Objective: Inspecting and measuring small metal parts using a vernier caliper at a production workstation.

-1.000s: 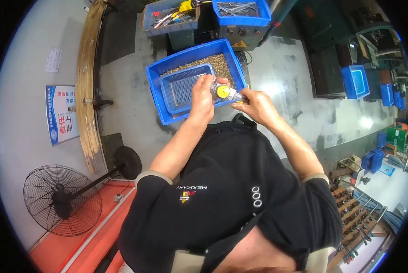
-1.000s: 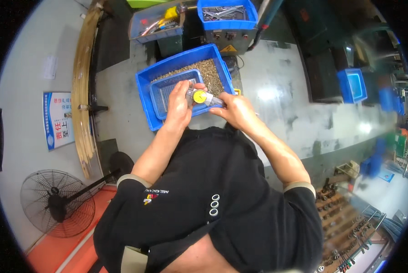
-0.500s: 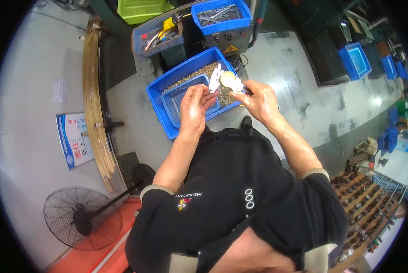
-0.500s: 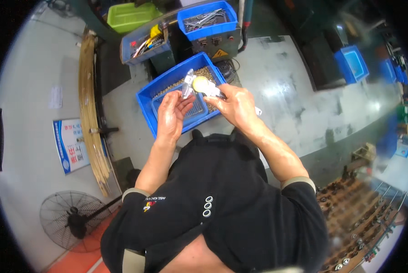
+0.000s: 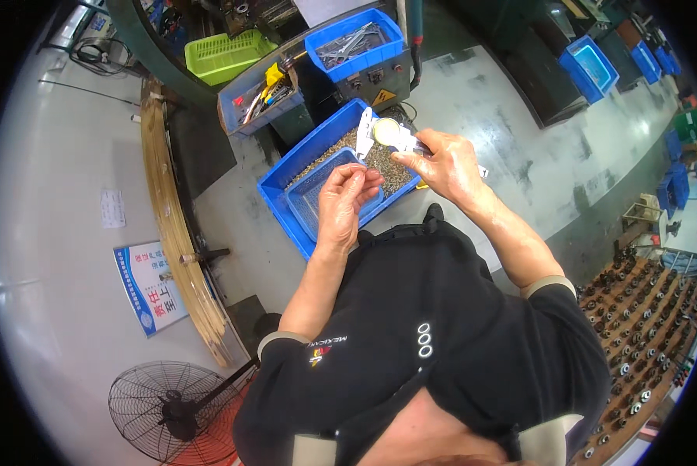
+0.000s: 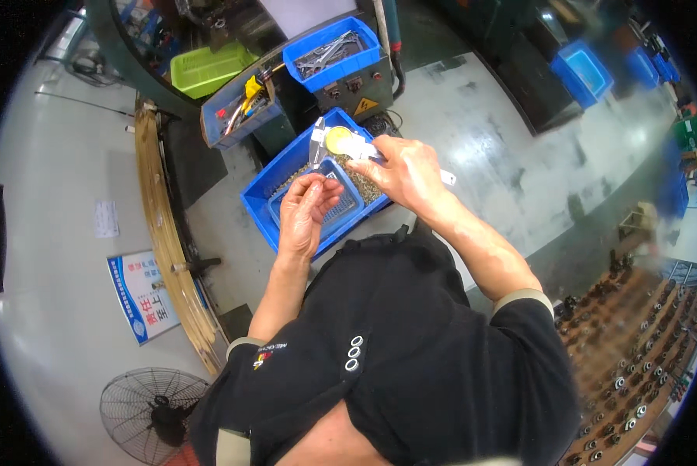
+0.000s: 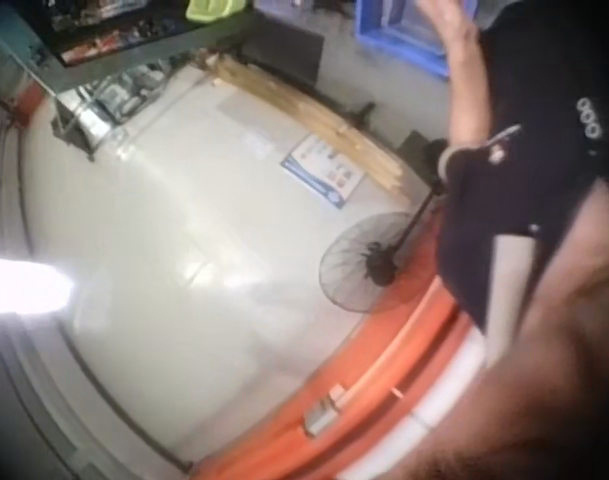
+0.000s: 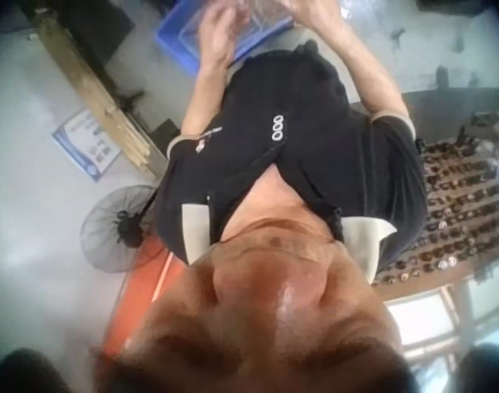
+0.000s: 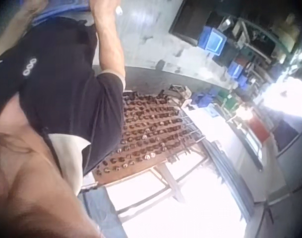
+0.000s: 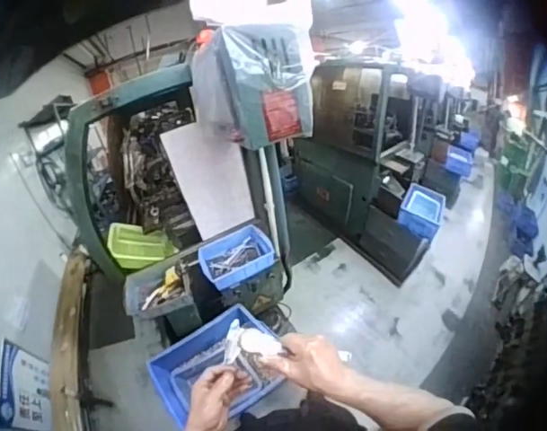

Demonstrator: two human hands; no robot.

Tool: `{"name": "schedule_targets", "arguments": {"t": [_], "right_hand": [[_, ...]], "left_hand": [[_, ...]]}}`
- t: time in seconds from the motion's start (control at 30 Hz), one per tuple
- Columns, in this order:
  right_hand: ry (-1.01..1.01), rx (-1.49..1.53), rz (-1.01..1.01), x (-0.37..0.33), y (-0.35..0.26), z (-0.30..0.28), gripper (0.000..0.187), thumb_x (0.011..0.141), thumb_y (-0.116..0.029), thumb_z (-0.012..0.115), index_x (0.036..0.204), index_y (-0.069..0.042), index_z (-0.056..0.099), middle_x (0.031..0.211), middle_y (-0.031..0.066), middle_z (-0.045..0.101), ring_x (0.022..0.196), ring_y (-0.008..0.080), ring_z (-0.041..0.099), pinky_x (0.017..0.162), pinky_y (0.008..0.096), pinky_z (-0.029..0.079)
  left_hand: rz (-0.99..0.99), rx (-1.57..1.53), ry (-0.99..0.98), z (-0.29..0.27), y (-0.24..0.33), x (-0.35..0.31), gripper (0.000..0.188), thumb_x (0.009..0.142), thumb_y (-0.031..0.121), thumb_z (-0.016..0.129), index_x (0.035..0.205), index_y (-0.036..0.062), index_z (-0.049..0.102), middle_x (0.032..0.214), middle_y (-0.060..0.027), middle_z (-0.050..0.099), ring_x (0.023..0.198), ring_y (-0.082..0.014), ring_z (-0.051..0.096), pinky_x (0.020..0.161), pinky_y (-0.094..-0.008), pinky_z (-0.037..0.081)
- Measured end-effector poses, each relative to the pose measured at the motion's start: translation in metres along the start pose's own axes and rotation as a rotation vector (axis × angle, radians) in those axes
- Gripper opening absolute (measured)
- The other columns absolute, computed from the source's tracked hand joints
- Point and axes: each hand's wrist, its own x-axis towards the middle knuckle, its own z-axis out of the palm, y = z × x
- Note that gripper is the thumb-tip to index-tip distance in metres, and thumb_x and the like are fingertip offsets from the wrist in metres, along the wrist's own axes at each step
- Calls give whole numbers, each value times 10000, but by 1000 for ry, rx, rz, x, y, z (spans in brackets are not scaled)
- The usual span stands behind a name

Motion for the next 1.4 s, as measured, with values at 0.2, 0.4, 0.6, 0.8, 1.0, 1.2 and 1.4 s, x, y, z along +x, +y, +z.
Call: {"name": "schedule_targets", "arguments": {"t": [0.2, 0.4, 0.6, 0.8, 1.0, 1.2, 1.4], "right_hand": [[20, -22, -27, 2, 3, -1, 419, 732, -398, 779, 770, -10, 624, 630, 147, 601, 564, 306, 615, 515, 378, 470], [0, -76, -43, 3, 11, -2, 424, 734, -402, 770, 808, -7, 635, 637, 145, 602, 574, 311, 620, 523, 380, 474], [-20, -65, -52, 3, 20, 1, 409, 743, -380, 771, 822, -1, 639, 642, 151, 604, 577, 311, 618, 520, 371, 473], [-113, -75, 41, 7, 20, -4, 426, 729, -398, 776, 847, -8, 653, 674, 162, 622, 610, 309, 626, 539, 370, 479], [-154, 153, 25, 8, 21, -5, 325, 801, -346, 709, 875, -36, 650, 715, 164, 630, 704, 364, 627, 597, 432, 473], [-210, 61, -20, 4, 25, -6, 283, 813, -300, 697, 841, -27, 625, 722, 165, 622, 707, 376, 612, 592, 442, 458], [-171, 32, -7, 3, 22, -7, 308, 810, -322, 702, 804, -27, 615, 697, 166, 605, 687, 372, 608, 575, 440, 453]], "left_hand": [[-5, 26, -23, 4, -1, 5, 127, 941, 141, 599, 1025, 47, 591, 969, -112, 685, 893, -187, 669, 781, -283, 534], [-20, 16, -19, 5, -4, 13, 128, 946, 146, 592, 1027, 46, 592, 964, -114, 685, 889, -185, 668, 782, -278, 533], [-31, 22, -7, 6, -7, 18, 130, 958, 150, 571, 1030, 42, 582, 975, -116, 673, 896, -199, 665, 786, -288, 531], [-47, -6, 5, 3, -10, 22, 137, 967, 154, 556, 1039, 39, 575, 980, -121, 668, 901, -214, 665, 788, -294, 531], [-67, -43, 29, -2, -13, 24, 138, 969, 156, 553, 1044, 42, 571, 971, -119, 667, 902, -215, 665, 782, -292, 533], [-84, -44, 59, -4, -15, 24, 139, 966, 155, 558, 1051, 45, 567, 964, -114, 668, 897, -212, 664, 780, -295, 536], [-86, -34, 50, -6, -19, 24, 146, 956, 194, 585, 1030, 69, 574, 973, -116, 676, 880, -196, 663, 784, -299, 527]]}}
